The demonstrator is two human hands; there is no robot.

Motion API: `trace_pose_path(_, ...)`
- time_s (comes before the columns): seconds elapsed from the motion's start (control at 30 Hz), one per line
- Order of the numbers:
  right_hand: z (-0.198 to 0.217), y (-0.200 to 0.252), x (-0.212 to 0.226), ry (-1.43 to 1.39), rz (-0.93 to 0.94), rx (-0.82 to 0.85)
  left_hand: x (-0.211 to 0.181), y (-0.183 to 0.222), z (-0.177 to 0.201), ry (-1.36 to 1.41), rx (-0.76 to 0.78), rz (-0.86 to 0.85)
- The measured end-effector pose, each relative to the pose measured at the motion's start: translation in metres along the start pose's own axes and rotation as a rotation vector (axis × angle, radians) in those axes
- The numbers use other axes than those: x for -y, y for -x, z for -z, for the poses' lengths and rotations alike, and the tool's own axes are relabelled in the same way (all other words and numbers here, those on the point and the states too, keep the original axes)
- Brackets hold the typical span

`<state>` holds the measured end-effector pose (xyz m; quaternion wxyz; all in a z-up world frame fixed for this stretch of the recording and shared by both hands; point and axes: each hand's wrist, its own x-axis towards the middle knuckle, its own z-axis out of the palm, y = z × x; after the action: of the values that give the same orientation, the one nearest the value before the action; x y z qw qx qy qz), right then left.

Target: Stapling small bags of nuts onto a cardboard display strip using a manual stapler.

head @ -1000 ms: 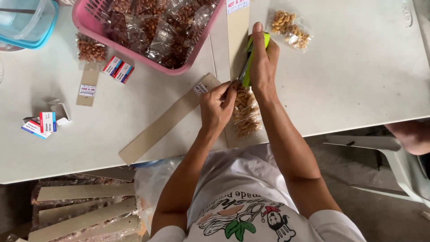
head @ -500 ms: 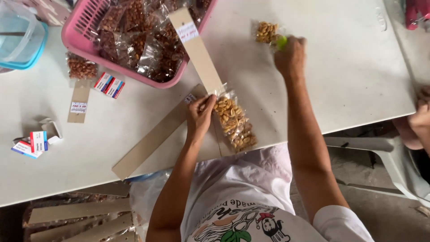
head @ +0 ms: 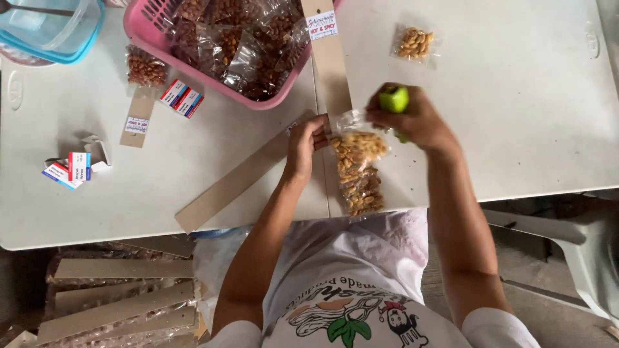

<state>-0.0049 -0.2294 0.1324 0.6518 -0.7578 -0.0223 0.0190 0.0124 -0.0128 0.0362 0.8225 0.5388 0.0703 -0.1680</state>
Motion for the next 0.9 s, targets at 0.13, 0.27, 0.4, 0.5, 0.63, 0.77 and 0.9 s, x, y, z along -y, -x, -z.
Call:
trace_pose_path(0.13, -0.021, -0.019, -0.018, 0.098, 0.033, 0.03, -0.012, 0.018, -0.005, -0.175, 0.033, -0.202)
trace_pose_path(0.27, -0.022, -0.018, -0.02, 0.091, 0.024, 0.048, -0.019, 0.029, -0.012, -0.367, -0.006, -0.388)
trace_pose_path(0.4, -0.012, -0.013, 0.003, 0.222, -0.135, -0.017, -0.036, 0.032, -0.018, -0.425, 0.024, -0.386)
trace_pose_path(0.5, -0.02, -0.021, 0.016, -0.217, -0.185, -0.411, -0.05, 0.028, -0.021, -0.542, 0.246, -0.584)
trace_pose_path(0.63, -0.046, -0.028, 0.027, -0.344, -0.037, -0.607, -0.065, 0.039, -0.037, -0.753, 0.237, -0.733)
trace_pose_path(0.77, -0.063, -0.026, 0.039, -0.136, 0.064, -0.613, -0.068, 0.047, -0.043, -0.811, 0.168, -0.706)
trace_pose_path(0.9, -0.068, -0.05, 0.004, -0.164, 0.12, -0.653, -0.059, 0.047, -0.044, -0.839, 0.148, -0.8)
